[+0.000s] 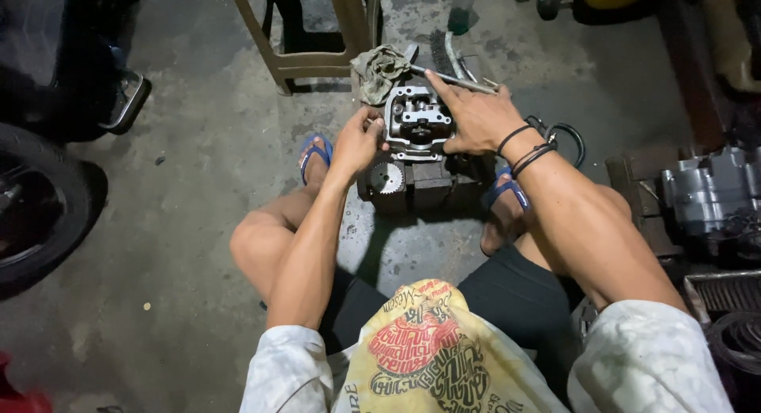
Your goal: The person is assembling valves into a motorcycle engine cylinder head, placing springs and retainers, and using a tool to seat them.
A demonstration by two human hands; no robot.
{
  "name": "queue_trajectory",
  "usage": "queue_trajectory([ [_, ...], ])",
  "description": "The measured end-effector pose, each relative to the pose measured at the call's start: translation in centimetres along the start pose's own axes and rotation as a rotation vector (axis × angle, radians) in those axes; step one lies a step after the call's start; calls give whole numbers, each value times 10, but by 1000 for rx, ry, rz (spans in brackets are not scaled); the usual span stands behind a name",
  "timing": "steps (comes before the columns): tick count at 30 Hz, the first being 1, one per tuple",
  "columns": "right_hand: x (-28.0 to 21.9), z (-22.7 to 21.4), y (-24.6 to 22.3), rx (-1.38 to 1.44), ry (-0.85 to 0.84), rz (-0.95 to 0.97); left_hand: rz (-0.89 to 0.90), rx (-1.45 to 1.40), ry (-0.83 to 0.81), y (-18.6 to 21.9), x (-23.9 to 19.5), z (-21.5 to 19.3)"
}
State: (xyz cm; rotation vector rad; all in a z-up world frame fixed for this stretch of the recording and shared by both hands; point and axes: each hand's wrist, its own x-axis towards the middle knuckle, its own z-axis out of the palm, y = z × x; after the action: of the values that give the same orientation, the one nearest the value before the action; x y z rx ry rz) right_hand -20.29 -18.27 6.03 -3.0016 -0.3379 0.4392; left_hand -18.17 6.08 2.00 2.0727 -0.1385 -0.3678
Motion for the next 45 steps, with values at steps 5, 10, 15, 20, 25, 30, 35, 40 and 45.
queue_trajectory([
  [5, -3, -13, -8, -40, -28, 41, 54, 206, 8, -3, -3, 1],
  [10, -20, -60, -5, 34, -133, 138, 185, 357, 86, 11, -5, 1],
  [15, 0, -49, 100, 6, 246, 282, 261, -127, 77, 38, -21, 1],
  [20, 47, 104, 223, 485, 1177, 374, 214, -452, 31, 55, -26, 8],
  [25, 54, 254, 231, 1172, 976, 833, 203, -625, 6, 67, -33, 14],
  [30, 61, 280, 180, 763, 309, 817, 69, -698, -194, 68, -20, 53],
  [35, 66, 253, 169, 700, 255, 810, -19, -807, -260, 63, -6, 77],
  [40, 66, 245, 205, 812, 354, 939, -65, -865, -269, 78, -15, 64],
  [45, 59, 167, 276, 810, 815, 837, 6, -897, -299, 88, -28, 50],
])
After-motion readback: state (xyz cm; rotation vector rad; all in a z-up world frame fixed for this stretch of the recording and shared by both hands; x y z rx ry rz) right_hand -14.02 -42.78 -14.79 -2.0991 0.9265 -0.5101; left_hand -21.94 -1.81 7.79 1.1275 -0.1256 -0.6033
